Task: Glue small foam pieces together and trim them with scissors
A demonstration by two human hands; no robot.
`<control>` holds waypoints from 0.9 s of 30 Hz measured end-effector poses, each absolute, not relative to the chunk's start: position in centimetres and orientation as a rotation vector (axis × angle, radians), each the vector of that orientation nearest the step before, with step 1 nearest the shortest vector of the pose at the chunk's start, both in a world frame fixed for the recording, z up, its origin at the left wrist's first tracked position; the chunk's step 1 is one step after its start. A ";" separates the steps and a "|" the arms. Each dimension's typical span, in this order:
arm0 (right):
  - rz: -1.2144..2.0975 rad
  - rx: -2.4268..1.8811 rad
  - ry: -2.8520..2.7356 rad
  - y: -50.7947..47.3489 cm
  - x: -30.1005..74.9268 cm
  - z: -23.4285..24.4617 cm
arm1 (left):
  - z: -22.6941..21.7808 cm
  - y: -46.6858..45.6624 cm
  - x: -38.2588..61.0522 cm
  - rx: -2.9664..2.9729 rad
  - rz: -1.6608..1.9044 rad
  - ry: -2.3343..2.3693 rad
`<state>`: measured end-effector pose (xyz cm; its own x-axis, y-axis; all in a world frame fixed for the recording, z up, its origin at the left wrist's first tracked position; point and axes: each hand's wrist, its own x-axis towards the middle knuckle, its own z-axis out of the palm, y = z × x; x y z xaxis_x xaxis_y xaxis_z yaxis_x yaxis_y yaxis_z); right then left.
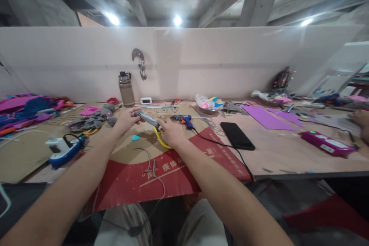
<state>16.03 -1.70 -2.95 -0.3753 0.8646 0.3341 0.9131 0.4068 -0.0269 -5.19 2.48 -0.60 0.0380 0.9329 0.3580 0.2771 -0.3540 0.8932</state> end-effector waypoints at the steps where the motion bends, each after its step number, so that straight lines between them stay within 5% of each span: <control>1: -0.238 -1.538 -2.370 -1.6 16.0 -3.0 | -0.6 2.5 -5.1 1.694 1.340 1.231; 27: -0.266 -1.559 -2.429 -2.4 15.5 -2.7 | -0.7 2.3 -4.7 1.709 1.328 1.333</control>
<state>15.49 -2.38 -2.67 -0.4004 0.8663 0.2988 0.9104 0.4131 0.0222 -4.67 2.35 -0.73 -0.0002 0.9384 0.3455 0.3487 -0.3238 0.8795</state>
